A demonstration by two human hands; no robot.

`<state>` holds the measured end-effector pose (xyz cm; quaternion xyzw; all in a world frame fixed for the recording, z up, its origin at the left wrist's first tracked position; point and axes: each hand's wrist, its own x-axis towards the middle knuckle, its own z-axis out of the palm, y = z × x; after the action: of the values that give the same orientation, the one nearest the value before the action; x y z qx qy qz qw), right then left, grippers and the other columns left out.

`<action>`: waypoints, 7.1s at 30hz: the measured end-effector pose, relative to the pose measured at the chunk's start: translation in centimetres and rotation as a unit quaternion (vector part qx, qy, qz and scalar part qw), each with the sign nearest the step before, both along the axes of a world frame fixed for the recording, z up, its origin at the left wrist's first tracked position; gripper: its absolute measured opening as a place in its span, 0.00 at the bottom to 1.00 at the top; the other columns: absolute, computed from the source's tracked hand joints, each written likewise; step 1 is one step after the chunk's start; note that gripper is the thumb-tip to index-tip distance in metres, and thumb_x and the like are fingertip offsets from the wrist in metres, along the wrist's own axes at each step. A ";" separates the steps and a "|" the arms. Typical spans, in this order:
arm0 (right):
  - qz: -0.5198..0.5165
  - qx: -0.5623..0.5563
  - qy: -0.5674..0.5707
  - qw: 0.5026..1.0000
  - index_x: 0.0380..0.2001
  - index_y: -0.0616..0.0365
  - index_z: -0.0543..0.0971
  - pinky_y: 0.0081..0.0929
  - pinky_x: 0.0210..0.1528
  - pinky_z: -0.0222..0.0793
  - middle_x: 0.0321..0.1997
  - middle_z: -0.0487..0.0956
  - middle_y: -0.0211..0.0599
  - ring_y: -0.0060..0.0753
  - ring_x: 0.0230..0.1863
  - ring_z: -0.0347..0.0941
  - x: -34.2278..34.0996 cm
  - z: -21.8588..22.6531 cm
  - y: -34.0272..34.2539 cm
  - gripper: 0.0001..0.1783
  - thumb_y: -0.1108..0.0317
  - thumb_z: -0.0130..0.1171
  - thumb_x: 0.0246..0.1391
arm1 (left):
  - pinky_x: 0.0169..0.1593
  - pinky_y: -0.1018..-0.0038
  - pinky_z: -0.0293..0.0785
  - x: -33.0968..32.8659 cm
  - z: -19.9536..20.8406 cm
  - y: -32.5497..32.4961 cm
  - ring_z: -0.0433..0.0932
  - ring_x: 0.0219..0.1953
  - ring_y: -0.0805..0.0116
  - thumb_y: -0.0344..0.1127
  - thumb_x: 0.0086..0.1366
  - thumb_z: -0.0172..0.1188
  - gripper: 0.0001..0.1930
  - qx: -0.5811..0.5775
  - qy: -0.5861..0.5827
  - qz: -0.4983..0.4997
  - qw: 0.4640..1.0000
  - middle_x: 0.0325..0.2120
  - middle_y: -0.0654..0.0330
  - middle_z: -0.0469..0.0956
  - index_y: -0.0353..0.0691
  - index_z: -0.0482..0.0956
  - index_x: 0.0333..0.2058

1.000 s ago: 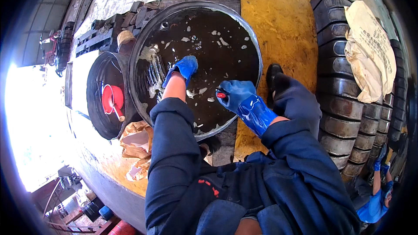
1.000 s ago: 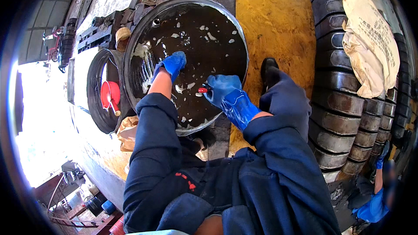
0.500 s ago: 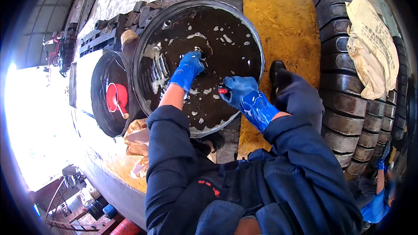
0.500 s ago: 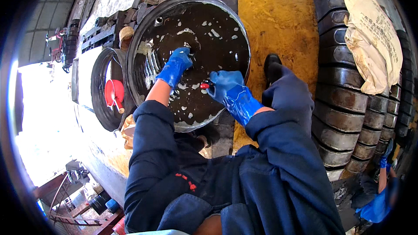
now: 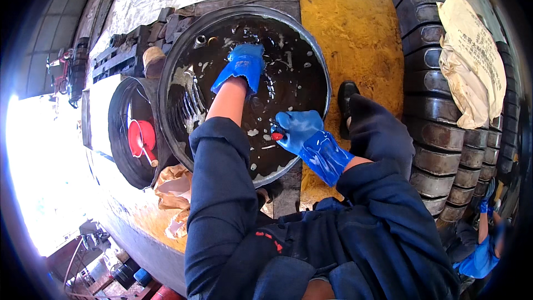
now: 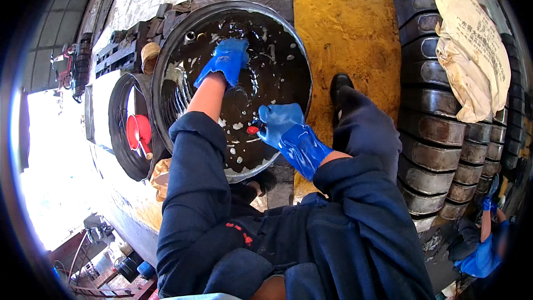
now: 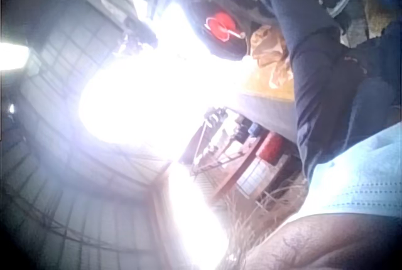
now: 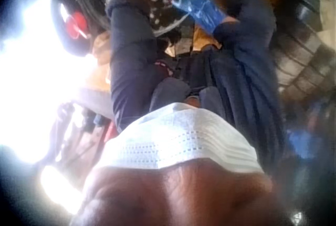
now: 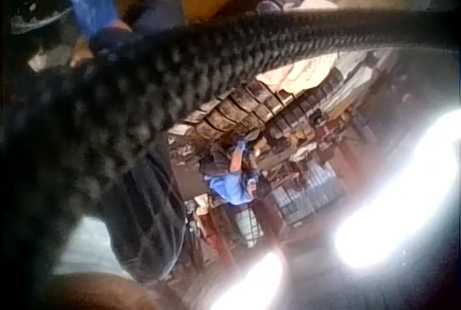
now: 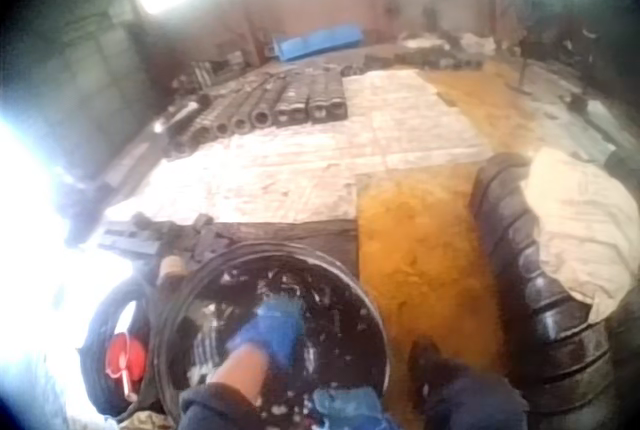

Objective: The person scrubs a small metal part with a wire brush while holding it over a basin of dark liquid. They repeatedly dip the part into the liquid and continue scrubbing to remove residue.

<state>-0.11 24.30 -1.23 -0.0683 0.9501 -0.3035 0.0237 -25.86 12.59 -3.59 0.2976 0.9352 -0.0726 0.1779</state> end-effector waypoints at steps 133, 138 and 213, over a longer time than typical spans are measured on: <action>0.126 -0.285 -0.313 0.897 0.32 0.55 0.86 0.29 0.40 0.72 0.26 0.81 0.33 0.29 0.31 0.77 -4.9 1.7 -3.4 0.18 0.51 0.60 0.61 | 0.34 0.65 0.83 26.3 -1.1 -14.5 0.85 0.32 0.64 0.30 0.69 0.65 0.09 0.513 -0.388 0.614 0.457 0.35 0.56 0.86 0.37 0.84 0.46; 0.004 -0.128 -0.291 0.948 0.33 0.53 0.85 0.35 0.46 0.75 0.30 0.85 0.36 0.36 0.35 0.82 -4.8 3.4 -2.2 0.18 0.50 0.59 0.62 | 0.26 0.57 0.83 26.5 -1.4 -15.4 0.87 0.30 0.50 0.32 0.73 0.56 0.09 0.512 -0.351 0.492 0.610 0.34 0.48 0.86 0.37 0.82 0.46; 0.065 -0.159 -0.300 0.938 0.35 0.54 0.85 0.31 0.40 0.74 0.26 0.82 0.38 0.31 0.31 0.80 -5.7 3.5 -1.4 0.19 0.48 0.62 0.58 | 0.44 0.73 0.82 27.2 -2.1 -13.4 0.86 0.39 0.65 0.29 0.65 0.69 0.13 0.423 -0.168 0.425 0.783 0.40 0.52 0.88 0.33 0.85 0.47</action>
<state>-5.79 22.86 2.24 -0.0386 0.8316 -0.4549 0.3164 1.33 -0.85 -5.67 -0.0768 0.8593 0.4640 0.2011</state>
